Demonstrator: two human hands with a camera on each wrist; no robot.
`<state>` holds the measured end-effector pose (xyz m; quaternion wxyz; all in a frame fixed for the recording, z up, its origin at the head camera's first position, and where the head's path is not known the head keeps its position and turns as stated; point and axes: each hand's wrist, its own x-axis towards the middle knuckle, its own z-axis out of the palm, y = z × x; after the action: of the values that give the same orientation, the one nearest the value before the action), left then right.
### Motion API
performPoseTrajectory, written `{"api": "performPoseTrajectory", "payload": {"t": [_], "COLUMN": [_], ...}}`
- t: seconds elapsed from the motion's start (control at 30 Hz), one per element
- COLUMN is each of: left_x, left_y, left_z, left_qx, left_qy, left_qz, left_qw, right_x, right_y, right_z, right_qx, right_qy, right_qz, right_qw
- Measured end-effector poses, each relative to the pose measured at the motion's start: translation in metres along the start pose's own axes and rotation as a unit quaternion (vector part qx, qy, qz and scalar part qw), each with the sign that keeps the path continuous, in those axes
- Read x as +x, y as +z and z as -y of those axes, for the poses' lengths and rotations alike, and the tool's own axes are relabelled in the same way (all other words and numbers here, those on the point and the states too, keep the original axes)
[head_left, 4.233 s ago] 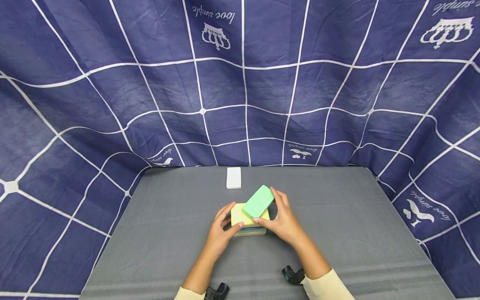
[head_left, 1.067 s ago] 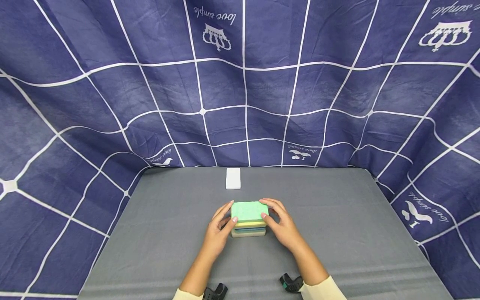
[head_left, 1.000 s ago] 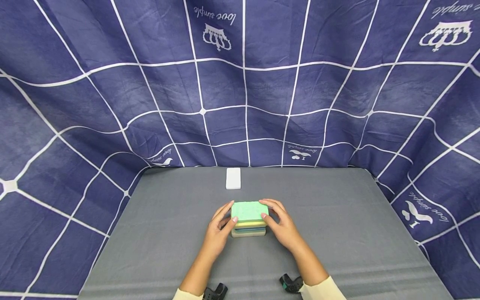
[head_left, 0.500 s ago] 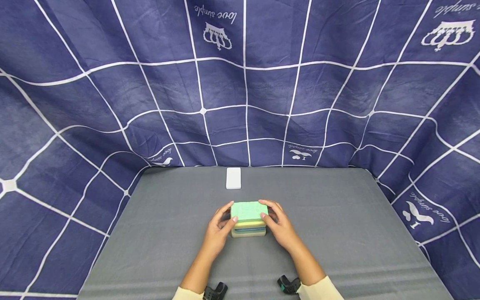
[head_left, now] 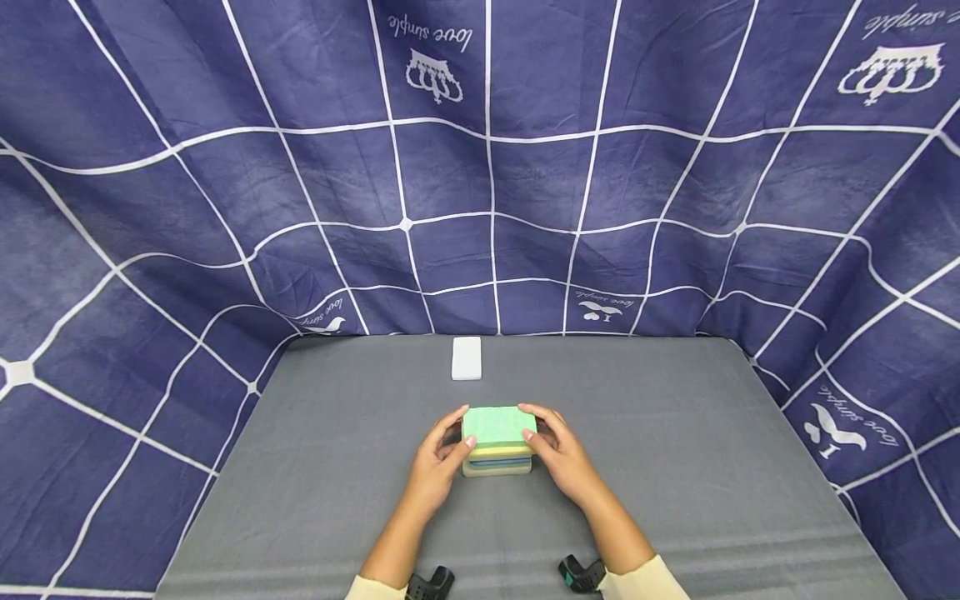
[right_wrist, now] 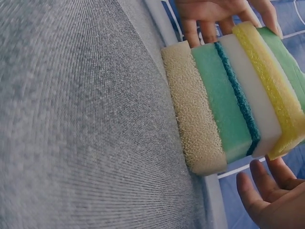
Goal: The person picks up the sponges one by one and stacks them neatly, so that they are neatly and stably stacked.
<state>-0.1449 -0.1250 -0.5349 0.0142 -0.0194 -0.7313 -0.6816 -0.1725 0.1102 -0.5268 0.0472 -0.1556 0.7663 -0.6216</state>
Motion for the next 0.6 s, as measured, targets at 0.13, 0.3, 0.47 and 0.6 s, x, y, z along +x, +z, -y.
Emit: {"api": "performPoseTrajectory", "payload": {"t": [0.13, 0.3, 0.47, 0.6], "left_x": [-0.0008, -0.0013, -0.0018, -0.0023], "left_y": [-0.0010, -0.0016, -0.0020, -0.0025], "left_z": [-0.0003, -0.0008, -0.0015, -0.0028], "left_qx": [0.005, -0.002, -0.009, -0.012], "left_qy": [0.000, -0.001, -0.002, -0.005], "left_qz": [0.001, 0.002, 0.006, 0.011], "left_qw": [1.0000, 1.0000, 0.9999, 0.9999], "right_x": [0.0005, 0.0002, 0.0002, -0.0001], "right_y": [0.0016, 0.0043, 0.0045, 0.0043], "right_z": [0.0003, 0.0016, 0.0019, 0.0040], "right_qx": [0.007, 0.018, 0.020, 0.010], "right_qy": [0.003, 0.019, -0.001, -0.010], "right_qz": [-0.001, 0.006, 0.009, 0.005], "right_qw": [1.0000, 0.9996, 0.9998, 0.9999]}}
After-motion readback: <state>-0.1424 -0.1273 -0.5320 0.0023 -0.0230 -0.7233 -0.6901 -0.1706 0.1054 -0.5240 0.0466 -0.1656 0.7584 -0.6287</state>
